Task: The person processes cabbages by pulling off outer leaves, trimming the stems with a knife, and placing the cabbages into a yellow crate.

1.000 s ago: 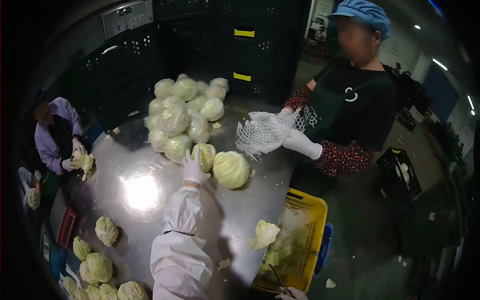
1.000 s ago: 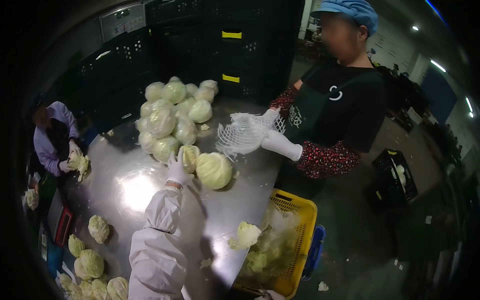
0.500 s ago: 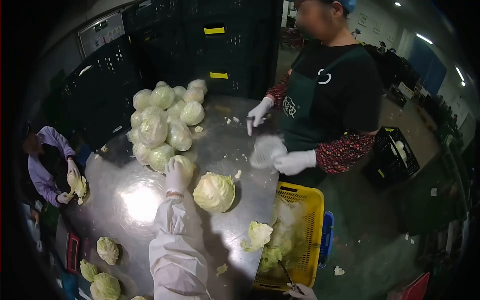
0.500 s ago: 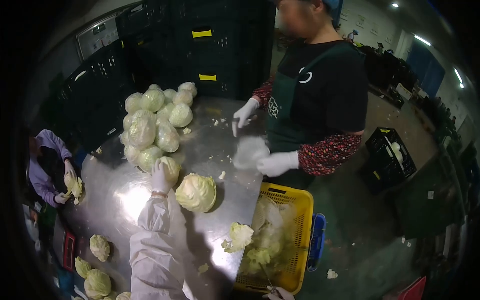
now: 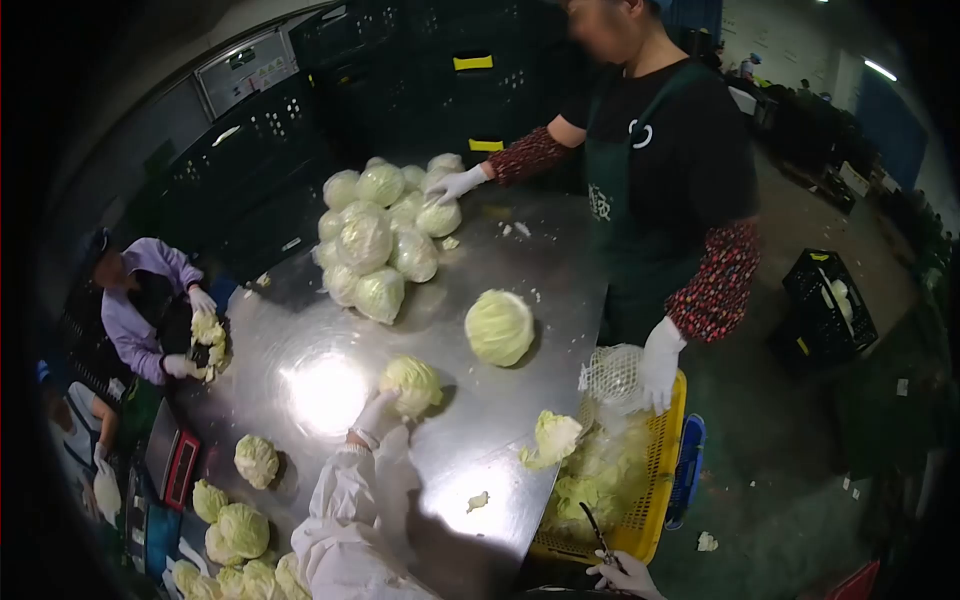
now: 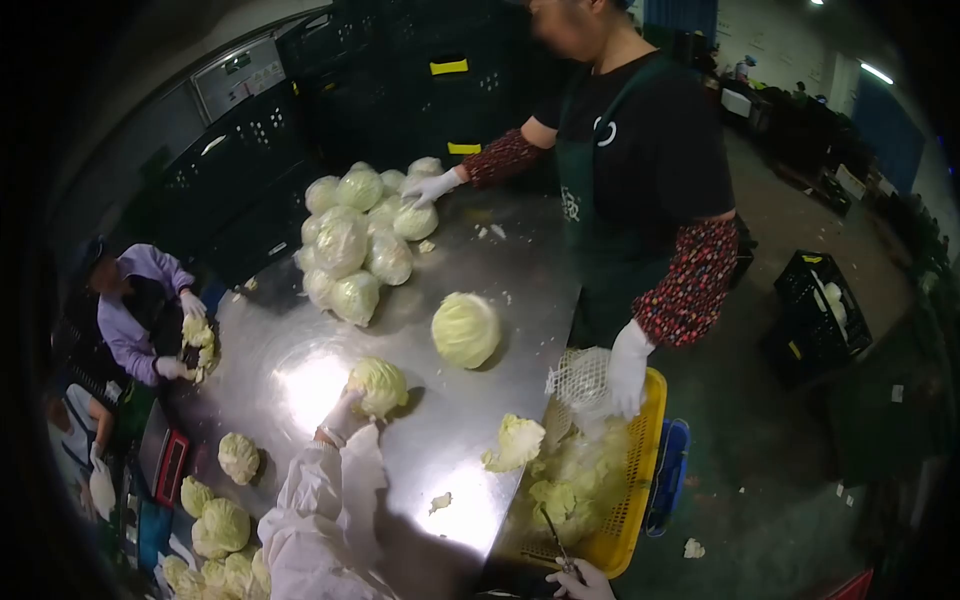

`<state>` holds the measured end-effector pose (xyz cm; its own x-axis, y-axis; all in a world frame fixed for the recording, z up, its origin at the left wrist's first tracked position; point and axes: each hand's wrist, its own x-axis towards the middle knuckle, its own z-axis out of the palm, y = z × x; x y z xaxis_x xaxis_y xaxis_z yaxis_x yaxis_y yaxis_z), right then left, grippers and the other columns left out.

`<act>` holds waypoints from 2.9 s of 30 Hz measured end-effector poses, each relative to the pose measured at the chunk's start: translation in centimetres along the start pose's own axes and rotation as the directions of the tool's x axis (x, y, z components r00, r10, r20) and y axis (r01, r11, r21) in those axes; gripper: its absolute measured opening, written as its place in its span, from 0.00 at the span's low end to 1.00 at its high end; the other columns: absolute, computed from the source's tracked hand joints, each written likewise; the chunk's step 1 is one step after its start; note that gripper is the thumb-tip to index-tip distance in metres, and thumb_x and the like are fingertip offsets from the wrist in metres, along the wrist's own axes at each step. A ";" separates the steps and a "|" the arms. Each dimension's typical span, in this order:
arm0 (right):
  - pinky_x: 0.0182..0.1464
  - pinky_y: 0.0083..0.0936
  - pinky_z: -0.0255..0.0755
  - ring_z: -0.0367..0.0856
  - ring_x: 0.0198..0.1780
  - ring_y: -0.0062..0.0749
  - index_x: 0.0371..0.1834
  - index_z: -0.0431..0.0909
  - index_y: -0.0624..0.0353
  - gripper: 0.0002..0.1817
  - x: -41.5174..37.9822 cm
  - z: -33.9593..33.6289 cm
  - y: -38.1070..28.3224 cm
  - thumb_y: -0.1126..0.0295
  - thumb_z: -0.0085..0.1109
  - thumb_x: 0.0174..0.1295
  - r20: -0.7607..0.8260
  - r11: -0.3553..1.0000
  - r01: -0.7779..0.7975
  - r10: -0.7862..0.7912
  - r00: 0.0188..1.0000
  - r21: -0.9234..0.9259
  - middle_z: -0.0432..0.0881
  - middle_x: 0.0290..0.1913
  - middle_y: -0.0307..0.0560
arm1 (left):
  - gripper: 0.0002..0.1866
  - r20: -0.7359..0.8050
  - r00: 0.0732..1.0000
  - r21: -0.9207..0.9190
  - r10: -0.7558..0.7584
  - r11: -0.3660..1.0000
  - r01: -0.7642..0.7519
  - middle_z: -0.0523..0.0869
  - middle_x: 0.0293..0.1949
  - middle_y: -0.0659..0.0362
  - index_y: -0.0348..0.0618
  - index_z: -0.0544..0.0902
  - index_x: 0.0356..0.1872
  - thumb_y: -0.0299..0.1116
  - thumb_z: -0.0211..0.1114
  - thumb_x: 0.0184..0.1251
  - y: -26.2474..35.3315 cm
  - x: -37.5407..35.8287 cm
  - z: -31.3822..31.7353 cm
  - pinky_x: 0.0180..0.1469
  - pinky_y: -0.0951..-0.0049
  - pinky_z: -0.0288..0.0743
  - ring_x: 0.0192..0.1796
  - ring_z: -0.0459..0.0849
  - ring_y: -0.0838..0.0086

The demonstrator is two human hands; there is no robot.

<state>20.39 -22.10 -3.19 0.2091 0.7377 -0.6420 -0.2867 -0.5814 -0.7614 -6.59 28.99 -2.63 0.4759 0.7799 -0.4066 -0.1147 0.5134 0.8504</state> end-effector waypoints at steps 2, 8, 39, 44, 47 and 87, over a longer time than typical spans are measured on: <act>0.39 0.21 0.78 0.83 0.32 0.22 0.67 0.71 0.63 0.21 0.0 0.4 -0.4 0.68 0.60 0.75 0.014 0.999 0.027 -0.027 1.000 -0.039 0.85 0.39 0.42 | 0.38 0.044 0.988 0.028 -0.146 0.989 0.145 0.79 0.65 0.52 0.46 0.65 0.78 0.39 0.70 0.69 -1.9 -4.4 -0.6 0.55 0.57 0.83 0.62 0.82 0.59; 0.43 0.22 0.79 0.84 0.35 0.23 0.62 0.73 0.65 0.17 2.6 3.3 0.0 0.70 0.60 0.75 0.171 0.946 0.308 -0.288 0.942 -0.103 0.85 0.40 0.42 | 0.43 0.298 0.869 0.505 -0.396 0.838 0.209 0.79 0.67 0.50 0.39 0.64 0.78 0.37 0.73 0.64 -6.2 -16.3 2.2 0.66 0.61 0.78 0.67 0.79 0.62; 0.33 0.42 0.81 0.86 0.32 0.51 0.50 0.74 0.58 0.11 5.9 5.8 -0.1 0.67 0.60 0.70 0.389 0.353 0.548 -0.430 0.815 -0.758 0.83 0.35 0.53 | 0.28 -0.212 0.809 0.745 0.548 0.627 -0.229 0.72 0.55 0.45 0.34 0.73 0.57 0.30 0.73 0.57 -23.8 -26.9 14.9 0.66 0.55 0.68 0.59 0.74 0.52; 0.39 0.46 0.82 0.87 0.34 0.55 0.48 0.74 0.61 0.09 10.0 6.4 -1.1 0.69 0.58 0.70 0.370 0.425 0.436 -0.232 0.900 -0.793 0.86 0.36 0.56 | 0.27 -0.094 0.827 0.831 0.555 0.501 -0.242 0.76 0.52 0.47 0.36 0.77 0.54 0.32 0.75 0.53 -22.0 -27.1 16.1 0.64 0.55 0.72 0.57 0.77 0.55; 0.43 0.44 0.81 0.87 0.38 0.55 0.56 0.74 0.63 0.15 8.9 5.8 -2.7 0.69 0.56 0.70 0.438 0.830 0.432 -0.262 0.860 -0.352 0.85 0.34 0.56 | 0.25 -0.170 0.855 0.515 0.490 0.784 -0.347 0.77 0.56 0.48 0.37 0.77 0.52 0.34 0.76 0.54 -22.8 -26.8 12.8 0.68 0.55 0.71 0.61 0.77 0.58; 0.43 0.45 0.81 0.88 0.42 0.55 0.61 0.78 0.56 0.15 13.0 7.9 -3.0 0.64 0.53 0.77 0.367 0.473 0.565 -0.448 0.815 -0.676 0.87 0.48 0.55 | 0.41 -0.121 0.856 0.533 0.502 0.760 -0.371 0.67 0.68 0.43 0.37 0.67 0.65 0.45 0.79 0.58 -24.0 -33.0 10.3 0.77 0.51 0.61 0.72 0.69 0.52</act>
<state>16.60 -8.02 -8.51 -0.0440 0.9879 -0.1489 0.6149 -0.0906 -0.7834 -10.54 -12.75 -6.13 0.2447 0.9688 0.0388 0.2014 -0.0899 0.9754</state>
